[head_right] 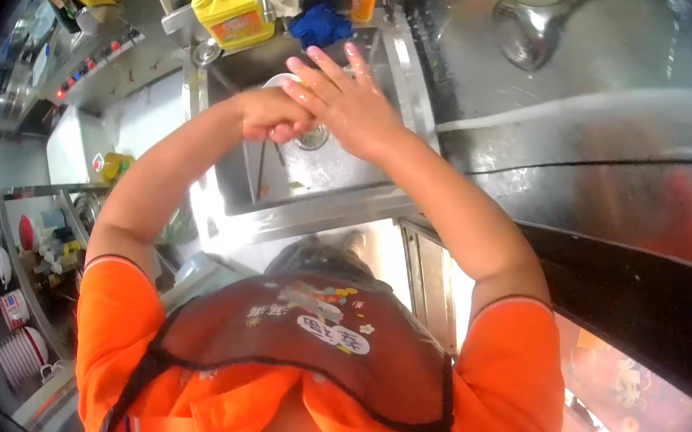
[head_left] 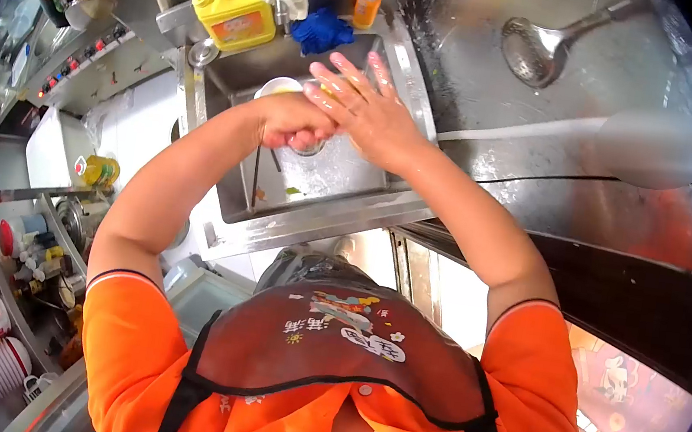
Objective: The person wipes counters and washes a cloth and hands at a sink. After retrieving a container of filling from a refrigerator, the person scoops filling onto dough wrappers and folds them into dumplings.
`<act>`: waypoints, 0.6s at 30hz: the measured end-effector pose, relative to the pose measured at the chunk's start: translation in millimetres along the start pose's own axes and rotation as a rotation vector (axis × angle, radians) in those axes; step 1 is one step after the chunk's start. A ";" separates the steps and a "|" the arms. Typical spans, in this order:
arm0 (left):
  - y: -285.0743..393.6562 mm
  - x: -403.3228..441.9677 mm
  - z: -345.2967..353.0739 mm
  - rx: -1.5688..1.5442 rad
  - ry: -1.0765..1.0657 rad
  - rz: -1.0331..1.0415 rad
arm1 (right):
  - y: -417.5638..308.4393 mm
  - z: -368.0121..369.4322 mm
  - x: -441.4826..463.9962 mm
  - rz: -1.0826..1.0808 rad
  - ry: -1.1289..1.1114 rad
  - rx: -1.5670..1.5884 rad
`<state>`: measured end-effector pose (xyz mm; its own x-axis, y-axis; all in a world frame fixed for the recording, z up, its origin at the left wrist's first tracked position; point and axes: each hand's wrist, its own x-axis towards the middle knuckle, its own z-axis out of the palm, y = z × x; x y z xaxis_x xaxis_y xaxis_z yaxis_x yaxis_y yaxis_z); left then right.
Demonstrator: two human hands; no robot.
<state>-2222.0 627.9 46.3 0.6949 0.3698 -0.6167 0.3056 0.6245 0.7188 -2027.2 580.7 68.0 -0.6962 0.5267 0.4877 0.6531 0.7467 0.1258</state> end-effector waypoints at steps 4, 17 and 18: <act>13.9 -12.2 5.7 0.221 -0.049 0.024 | 6.1 5.9 18.2 -0.048 -0.125 0.032; 28.6 0.3 -42.0 1.781 0.593 0.611 | -19.4 59.3 63.9 0.939 -0.436 0.459; 31.0 -3.8 -41.2 1.792 0.569 0.570 | -20.2 57.5 68.3 0.991 -0.484 0.577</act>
<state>-2242.0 674.2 57.8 0.7912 0.6114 0.0138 0.6099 -0.7906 0.0549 -2105.1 625.0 49.1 -0.0965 0.9689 -0.2281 0.8186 -0.0531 -0.5719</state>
